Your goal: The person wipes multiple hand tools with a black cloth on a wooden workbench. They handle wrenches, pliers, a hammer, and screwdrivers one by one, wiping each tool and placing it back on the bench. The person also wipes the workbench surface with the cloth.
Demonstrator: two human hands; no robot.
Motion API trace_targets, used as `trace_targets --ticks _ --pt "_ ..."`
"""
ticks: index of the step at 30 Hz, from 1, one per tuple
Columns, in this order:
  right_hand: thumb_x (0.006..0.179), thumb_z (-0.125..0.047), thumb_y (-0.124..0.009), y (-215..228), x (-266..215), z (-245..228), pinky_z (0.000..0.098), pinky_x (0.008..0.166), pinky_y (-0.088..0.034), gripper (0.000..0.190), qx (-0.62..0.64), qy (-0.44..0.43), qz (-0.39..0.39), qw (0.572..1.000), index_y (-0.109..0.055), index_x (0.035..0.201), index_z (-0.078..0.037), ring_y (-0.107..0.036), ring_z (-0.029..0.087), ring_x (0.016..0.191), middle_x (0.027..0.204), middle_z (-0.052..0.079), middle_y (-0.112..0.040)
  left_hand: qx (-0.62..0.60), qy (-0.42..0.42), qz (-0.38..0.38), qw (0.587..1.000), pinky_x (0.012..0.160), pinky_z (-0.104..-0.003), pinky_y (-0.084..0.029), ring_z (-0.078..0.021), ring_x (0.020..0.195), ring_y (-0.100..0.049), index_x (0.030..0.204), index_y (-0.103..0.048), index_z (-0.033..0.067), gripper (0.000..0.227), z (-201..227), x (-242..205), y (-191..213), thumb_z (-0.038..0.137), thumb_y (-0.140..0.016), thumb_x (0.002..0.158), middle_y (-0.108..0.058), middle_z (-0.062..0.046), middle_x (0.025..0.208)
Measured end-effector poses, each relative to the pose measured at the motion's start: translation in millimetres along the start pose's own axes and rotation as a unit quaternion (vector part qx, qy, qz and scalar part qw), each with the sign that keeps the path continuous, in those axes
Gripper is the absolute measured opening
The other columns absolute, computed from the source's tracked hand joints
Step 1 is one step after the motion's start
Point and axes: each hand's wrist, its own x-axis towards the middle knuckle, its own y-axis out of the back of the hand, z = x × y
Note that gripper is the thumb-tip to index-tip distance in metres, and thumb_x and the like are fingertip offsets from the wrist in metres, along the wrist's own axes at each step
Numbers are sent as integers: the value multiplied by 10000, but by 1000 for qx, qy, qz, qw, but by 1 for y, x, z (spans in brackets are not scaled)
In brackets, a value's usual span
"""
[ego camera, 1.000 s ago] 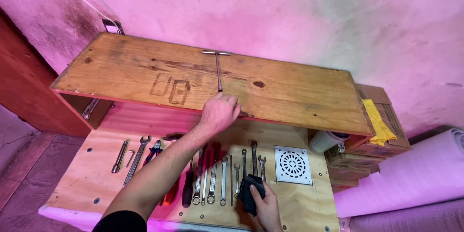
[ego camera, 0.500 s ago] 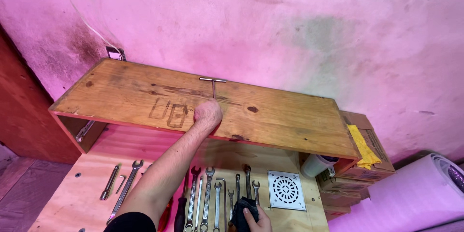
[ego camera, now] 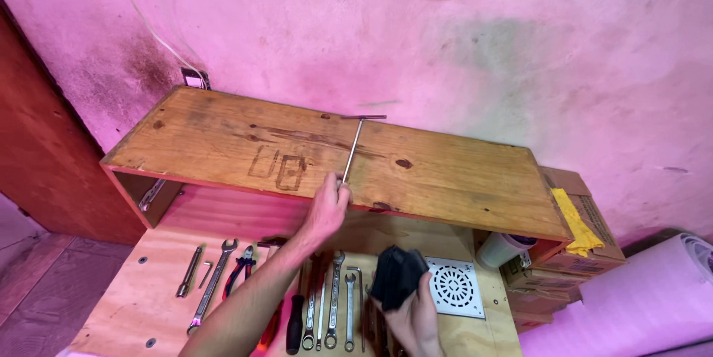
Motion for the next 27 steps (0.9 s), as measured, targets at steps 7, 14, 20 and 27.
trace_targets --ticks 7,14,20,27 --pt "1157 -766 -146 -80 5 -47 571 1298 -364 946 21 133 -255 958 -449 1723 -72 -517 381 1561 1671 222 -582 -72 6 -92 993 547 -305 -427 -115 668 -523 1382 -614 79 278 -21 -117 21 159 -440 1180 -587 30 830" --pt "1059 -562 -453 -104 11 -46 495 916 -628 818 -351 115 -78 926 -373 1779 -181 -728 364 1159 1490 215 -680 190 -227 -70 953 585 -455 -617 -266 722 -770 1288 -739 83 280 -73 -160 36 275 -610 1131 -808 -60 919" --pt "1082 -634 -501 -83 24 -11 521 939 -622 705 -486 13 39 873 -655 1585 -165 -753 268 1114 1320 128 -782 285 -173 -175 926 640 -510 -616 -340 756 -762 1019 -674 154 267 -66 -171 79 375 -616 1158 -750 -71 811" --pt "1152 -390 -677 -28 52 28 481 965 -665 433 -263 64 -4 963 -850 1121 5 -856 327 996 1060 220 -860 238 -101 -252 933 723 -581 -614 -472 852 -773 991 -631 153 279 -78 -180 113 369 -578 1159 -729 -186 789"
